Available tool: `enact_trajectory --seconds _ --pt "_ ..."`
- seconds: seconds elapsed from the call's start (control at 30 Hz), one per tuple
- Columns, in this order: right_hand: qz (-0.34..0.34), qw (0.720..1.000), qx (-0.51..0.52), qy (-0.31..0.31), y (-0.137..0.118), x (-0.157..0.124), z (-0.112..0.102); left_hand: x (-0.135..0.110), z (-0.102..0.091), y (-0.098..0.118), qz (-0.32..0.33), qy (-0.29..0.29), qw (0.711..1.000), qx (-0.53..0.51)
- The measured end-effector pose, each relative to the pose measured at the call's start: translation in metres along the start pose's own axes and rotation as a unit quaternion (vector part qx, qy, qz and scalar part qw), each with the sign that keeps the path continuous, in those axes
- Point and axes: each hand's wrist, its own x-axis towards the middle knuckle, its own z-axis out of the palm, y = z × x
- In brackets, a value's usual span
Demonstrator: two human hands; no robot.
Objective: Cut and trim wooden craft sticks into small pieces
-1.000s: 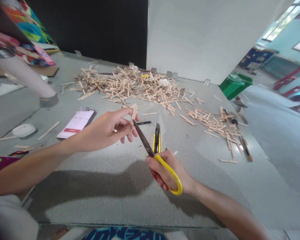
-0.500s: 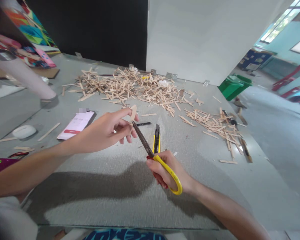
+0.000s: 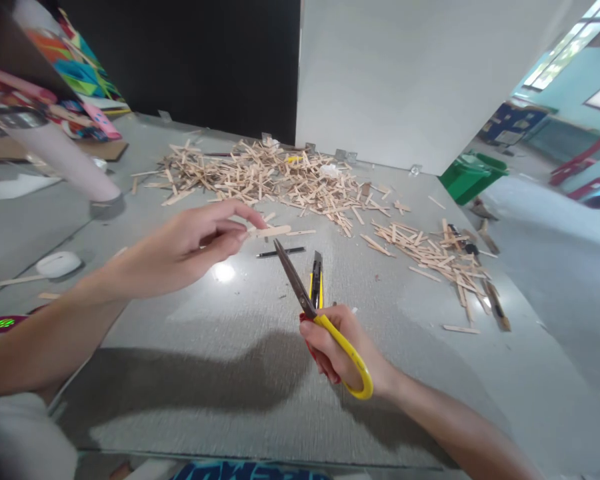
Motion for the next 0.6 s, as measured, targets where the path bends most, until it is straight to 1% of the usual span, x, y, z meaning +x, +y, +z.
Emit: enact_trajectory --seconds 0.17,0.23,0.37,0.5,0.57,0.6 --pt "-0.004 1.000 0.012 0.014 0.002 -0.004 0.001 -0.006 -0.001 -0.001 0.009 0.027 0.999 -0.040" --pt "-0.006 1.000 0.008 0.012 0.004 -0.006 0.001 -0.007 0.001 0.000 0.014 0.027 0.998 -0.046" --pt "-0.009 1.000 0.008 0.011 0.006 -0.010 -0.001 -0.008 0.002 0.005 0.018 0.005 0.999 -0.046" --pt "-0.011 0.999 0.018 0.038 0.004 -0.009 0.000 -0.008 0.005 0.010 0.001 -0.047 0.996 -0.075" --pt "-0.035 0.998 0.015 0.054 0.002 -0.009 0.001 -0.009 0.009 0.012 -0.012 -0.064 0.993 -0.098" --pt "-0.055 0.996 0.014 0.062 0.000 -0.010 0.002 -0.010 0.011 0.013 -0.018 -0.064 0.991 -0.117"
